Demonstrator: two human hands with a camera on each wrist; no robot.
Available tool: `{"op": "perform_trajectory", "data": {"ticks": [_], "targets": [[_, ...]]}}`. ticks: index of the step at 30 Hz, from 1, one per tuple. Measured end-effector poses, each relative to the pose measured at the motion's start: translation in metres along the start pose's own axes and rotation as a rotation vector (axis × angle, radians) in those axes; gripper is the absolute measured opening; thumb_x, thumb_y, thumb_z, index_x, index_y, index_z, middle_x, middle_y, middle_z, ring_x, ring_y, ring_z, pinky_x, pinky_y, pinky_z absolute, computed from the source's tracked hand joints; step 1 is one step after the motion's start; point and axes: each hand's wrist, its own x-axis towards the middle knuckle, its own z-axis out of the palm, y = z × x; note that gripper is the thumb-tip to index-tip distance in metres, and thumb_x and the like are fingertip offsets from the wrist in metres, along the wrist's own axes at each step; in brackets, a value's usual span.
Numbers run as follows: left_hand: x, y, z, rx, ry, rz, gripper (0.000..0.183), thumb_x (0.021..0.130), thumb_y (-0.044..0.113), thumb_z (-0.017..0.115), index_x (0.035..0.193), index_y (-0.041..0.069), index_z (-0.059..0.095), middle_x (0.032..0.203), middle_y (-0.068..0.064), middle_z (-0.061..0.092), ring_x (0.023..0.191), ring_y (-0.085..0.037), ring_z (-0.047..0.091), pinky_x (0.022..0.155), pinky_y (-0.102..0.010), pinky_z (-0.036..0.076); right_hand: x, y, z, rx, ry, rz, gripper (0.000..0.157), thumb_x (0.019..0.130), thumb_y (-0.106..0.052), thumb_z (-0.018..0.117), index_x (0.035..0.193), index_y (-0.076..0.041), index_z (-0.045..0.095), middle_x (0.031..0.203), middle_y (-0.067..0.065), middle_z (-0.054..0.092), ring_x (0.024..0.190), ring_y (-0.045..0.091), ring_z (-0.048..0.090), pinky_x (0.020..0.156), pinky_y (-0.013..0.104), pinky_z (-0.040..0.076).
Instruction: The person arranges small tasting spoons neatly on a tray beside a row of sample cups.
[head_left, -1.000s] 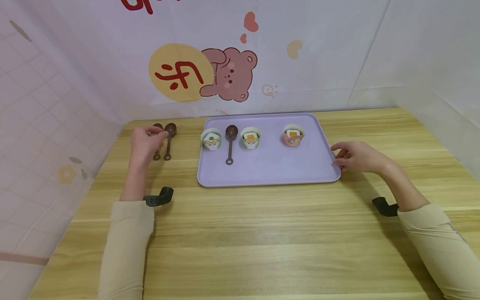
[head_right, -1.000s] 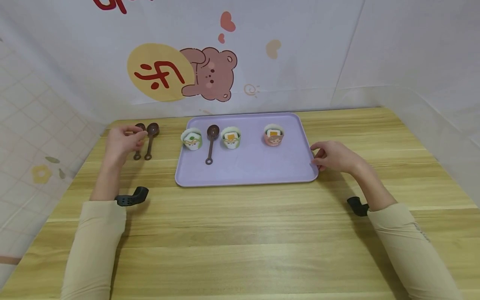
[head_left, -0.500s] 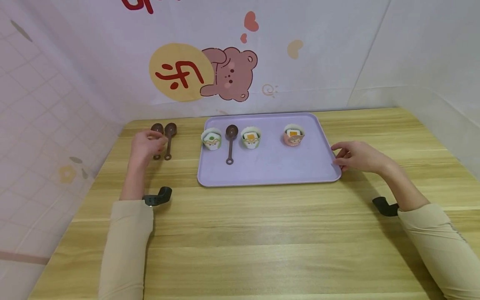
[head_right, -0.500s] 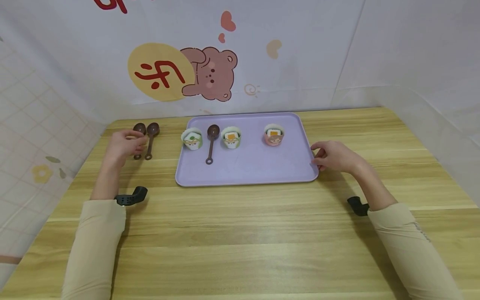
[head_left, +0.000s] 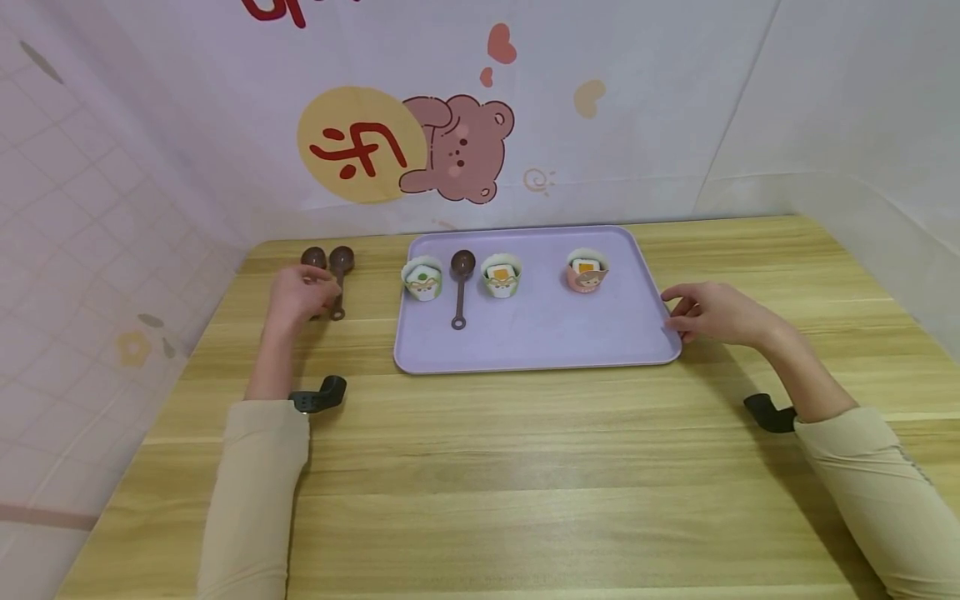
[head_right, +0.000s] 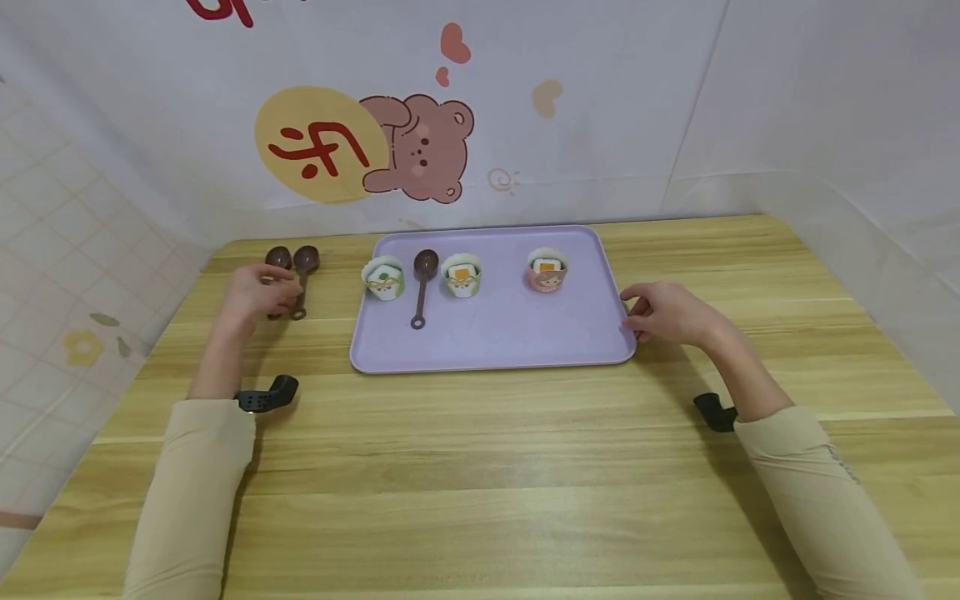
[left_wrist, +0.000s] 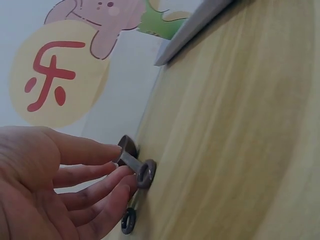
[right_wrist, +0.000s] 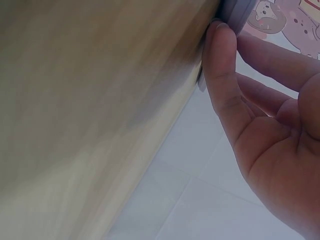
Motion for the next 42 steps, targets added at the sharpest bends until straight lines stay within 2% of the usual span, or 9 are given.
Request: {"op": "perform_trajectory", "data": {"ticks": [8, 15, 20, 32, 37, 42], "targets": [[0.002, -0.004, 0.006, 0.049, -0.001, -0.015, 0.043, 0.093, 0.005, 0.067, 0.131, -0.012, 0.056, 0.121, -0.031, 0.063, 0.078, -0.017, 0.064, 0.067, -0.019, 0.054, 0.001, -0.001, 0.000, -0.020, -0.004, -0.008, 0.044, 0.095, 0.000, 0.067, 0.130, 0.020, 0.048, 0.094, 0.018, 0.070, 0.073, 0.023, 0.070, 0.067, 0.035, 0.060], [0.002, -0.005, 0.009, 0.035, -0.015, 0.011, 0.040, 0.092, 0.005, 0.068, 0.127, -0.014, 0.059, 0.117, -0.033, 0.064, 0.067, -0.008, 0.061, 0.064, -0.018, 0.055, 0.001, -0.002, 0.000, -0.026, -0.006, -0.007, 0.044, 0.095, 0.001, 0.067, 0.129, 0.021, 0.048, 0.093, 0.018, 0.070, 0.073, 0.024, 0.070, 0.067, 0.036, 0.060], [0.003, -0.004, 0.011, 0.026, -0.038, 0.008, 0.039, 0.094, 0.004, 0.067, 0.127, -0.015, 0.059, 0.120, -0.032, 0.062, 0.069, -0.007, 0.060, 0.064, -0.017, 0.054, 0.001, -0.002, 0.000, -0.019, -0.002, -0.006, 0.045, 0.094, 0.001, 0.067, 0.129, 0.021, 0.048, 0.093, 0.017, 0.070, 0.073, 0.024, 0.070, 0.067, 0.036, 0.060], [0.001, 0.003, 0.017, 0.084, -0.060, 0.008, 0.033, 0.096, 0.005, 0.064, 0.123, -0.014, 0.061, 0.120, -0.026, 0.060, 0.078, -0.012, 0.060, 0.064, -0.013, 0.051, 0.000, -0.003, 0.000, -0.022, -0.001, -0.002, 0.044, 0.094, 0.001, 0.067, 0.129, 0.021, 0.048, 0.093, 0.017, 0.070, 0.073, 0.024, 0.070, 0.067, 0.035, 0.060], [-0.001, 0.008, 0.017, 0.065, -0.063, 0.002, 0.032, 0.096, 0.005, 0.064, 0.122, -0.014, 0.062, 0.119, -0.025, 0.059, 0.079, -0.012, 0.061, 0.066, -0.016, 0.053, -0.001, -0.003, 0.000, -0.023, -0.002, -0.001, 0.045, 0.095, 0.001, 0.066, 0.130, 0.021, 0.047, 0.093, 0.017, 0.070, 0.073, 0.025, 0.070, 0.067, 0.036, 0.060], [-0.003, 0.013, 0.016, 0.003, -0.058, 0.005, 0.031, 0.096, 0.004, 0.064, 0.120, -0.016, 0.061, 0.121, -0.025, 0.056, 0.074, -0.009, 0.060, 0.068, -0.019, 0.056, -0.001, -0.003, -0.001, -0.023, -0.002, 0.000, 0.045, 0.094, 0.001, 0.066, 0.130, 0.021, 0.047, 0.094, 0.018, 0.070, 0.073, 0.025, 0.070, 0.068, 0.037, 0.060]]}}
